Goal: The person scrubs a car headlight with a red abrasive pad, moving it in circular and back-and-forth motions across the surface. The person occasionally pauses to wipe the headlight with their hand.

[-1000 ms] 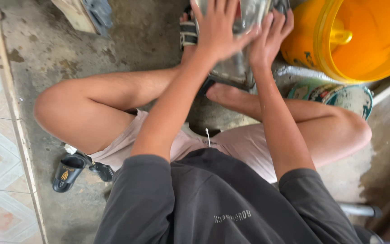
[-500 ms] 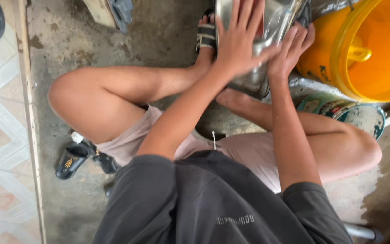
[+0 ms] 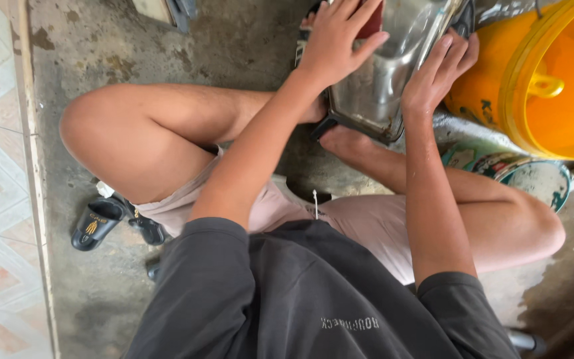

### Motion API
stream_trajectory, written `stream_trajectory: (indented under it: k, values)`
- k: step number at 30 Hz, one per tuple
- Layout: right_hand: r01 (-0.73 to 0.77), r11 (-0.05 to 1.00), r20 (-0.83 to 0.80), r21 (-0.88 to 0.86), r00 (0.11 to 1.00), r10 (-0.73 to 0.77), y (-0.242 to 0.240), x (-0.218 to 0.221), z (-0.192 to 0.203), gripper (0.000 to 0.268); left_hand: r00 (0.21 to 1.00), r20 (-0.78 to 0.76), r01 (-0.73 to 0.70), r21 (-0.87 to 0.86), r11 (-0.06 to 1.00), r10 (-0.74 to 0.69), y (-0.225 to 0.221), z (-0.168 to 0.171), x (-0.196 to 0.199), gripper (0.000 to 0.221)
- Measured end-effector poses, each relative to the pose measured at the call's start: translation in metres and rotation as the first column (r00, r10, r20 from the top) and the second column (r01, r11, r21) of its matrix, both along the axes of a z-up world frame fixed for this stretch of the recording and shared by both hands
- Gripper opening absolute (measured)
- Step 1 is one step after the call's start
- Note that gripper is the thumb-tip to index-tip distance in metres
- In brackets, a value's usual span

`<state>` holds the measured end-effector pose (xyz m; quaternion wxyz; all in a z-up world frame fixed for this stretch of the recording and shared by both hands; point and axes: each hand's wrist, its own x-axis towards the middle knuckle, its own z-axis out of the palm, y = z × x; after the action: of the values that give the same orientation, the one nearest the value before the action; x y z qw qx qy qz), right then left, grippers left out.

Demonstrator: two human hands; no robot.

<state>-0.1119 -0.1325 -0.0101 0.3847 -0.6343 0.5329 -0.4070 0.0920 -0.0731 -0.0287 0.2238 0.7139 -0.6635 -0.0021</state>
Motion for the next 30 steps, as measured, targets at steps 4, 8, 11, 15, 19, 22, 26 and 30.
stream_trajectory:
  k: [4,8,11,15,19,22,26,30]
  values:
    - [-0.022,0.999,0.031,-0.024,0.999,0.023,-0.004,0.004,0.004,0.049,0.988,-0.147,0.032,-0.091,0.995,-0.045,0.052,0.017,-0.006,0.055]
    - [0.035,0.999,-0.003,0.003,0.999,-0.035,-0.001,0.004,0.003,0.045,0.800,-0.600,-0.042,-0.042,0.998,0.008,0.081,0.031,-0.022,0.048]
    - [0.035,0.999,0.012,-0.007,0.999,-0.035,-0.003,0.003,0.004,0.042,0.560,-0.822,-0.240,-0.039,0.970,0.106,0.085,0.050,-0.023,0.033]
    - [0.024,0.996,0.030,-0.081,0.999,-0.022,-0.010,-0.002,-0.014,0.043,-0.223,-0.972,-0.445,0.031,0.895,-0.077,0.079,0.054,-0.013,0.024]
    - [0.057,0.995,-0.014,-0.076,0.998,-0.059,-0.011,0.001,-0.008,0.039,-0.458,-0.889,-0.399,0.179,0.899,-0.026,0.076,0.090,-0.005,0.011]
    - [0.038,0.994,-0.001,-0.103,0.999,-0.038,-0.009,0.002,-0.005,0.038,-0.532,-0.846,-0.393,0.267,0.880,0.019,0.077,0.105,-0.005,0.033]
    - [0.038,0.994,0.014,-0.107,0.999,-0.037,-0.009,0.002,-0.005,0.035,-0.424,-0.906,-0.414,0.194,0.889,0.001,0.075,0.094,-0.009,0.022]
    - [0.042,0.994,-0.019,-0.098,0.999,-0.044,-0.008,0.002,-0.004,0.038,0.478,-0.878,-0.365,-0.205,0.908,-0.007,0.067,0.100,-0.011,0.028]
